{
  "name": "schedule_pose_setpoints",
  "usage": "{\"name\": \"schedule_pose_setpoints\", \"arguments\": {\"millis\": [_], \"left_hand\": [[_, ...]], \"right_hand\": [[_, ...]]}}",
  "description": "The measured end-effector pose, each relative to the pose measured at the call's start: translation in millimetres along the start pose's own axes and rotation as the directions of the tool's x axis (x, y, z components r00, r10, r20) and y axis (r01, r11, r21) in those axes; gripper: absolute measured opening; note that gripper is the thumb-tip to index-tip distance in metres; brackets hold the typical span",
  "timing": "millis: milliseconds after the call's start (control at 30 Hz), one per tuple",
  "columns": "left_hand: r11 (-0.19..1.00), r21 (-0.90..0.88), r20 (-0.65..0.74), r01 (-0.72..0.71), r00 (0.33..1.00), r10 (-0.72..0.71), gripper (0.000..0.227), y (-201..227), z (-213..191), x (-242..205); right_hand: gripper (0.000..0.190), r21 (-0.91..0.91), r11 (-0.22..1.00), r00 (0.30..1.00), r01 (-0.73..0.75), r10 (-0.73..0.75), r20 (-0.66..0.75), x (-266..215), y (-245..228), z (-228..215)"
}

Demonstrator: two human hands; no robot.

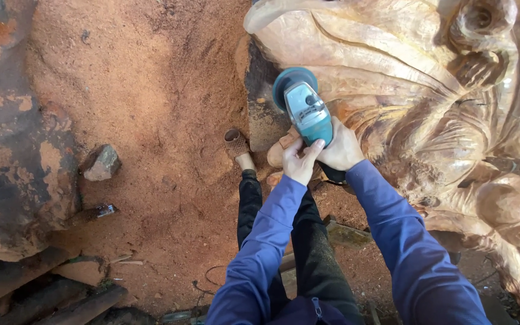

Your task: Using a handheld angle grinder with a sanding disc to smooth the surface of a large, intricate wood sculpture.

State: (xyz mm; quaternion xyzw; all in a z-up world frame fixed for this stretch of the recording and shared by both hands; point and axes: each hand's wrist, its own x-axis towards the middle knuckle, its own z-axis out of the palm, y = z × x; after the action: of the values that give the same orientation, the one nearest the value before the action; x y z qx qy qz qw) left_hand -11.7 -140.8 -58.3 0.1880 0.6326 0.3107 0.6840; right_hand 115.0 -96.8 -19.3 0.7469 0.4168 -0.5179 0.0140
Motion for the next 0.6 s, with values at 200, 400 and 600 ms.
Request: {"name": "schedule_pose_setpoints", "arguments": {"millis": [200,400,600], "left_hand": [[0.999,0.028,0.012,-0.028,1.0,0.027,0.037,-23.9,-1.0,-0.6],[0.978,0.206,-0.021,0.034,0.999,-0.03,0.032,-0.7,9.3,-22.4],[0.998,0.04,-0.001,0.054,0.999,-0.054,0.033,14.3,10.4,-17.8]], "right_hand": [[0.062,-0.025,1.0,1.0,-0.004,0.004,-0.006,-10.1,0.3,-0.7],[0.065,-0.071,0.994,0.996,-0.086,0.088,0.019,-14.0,24.3,0.8],[0.065,-0.135,0.987,0.996,-0.09,0.093,0.01,-9.3,9.2,-5.4]]}}
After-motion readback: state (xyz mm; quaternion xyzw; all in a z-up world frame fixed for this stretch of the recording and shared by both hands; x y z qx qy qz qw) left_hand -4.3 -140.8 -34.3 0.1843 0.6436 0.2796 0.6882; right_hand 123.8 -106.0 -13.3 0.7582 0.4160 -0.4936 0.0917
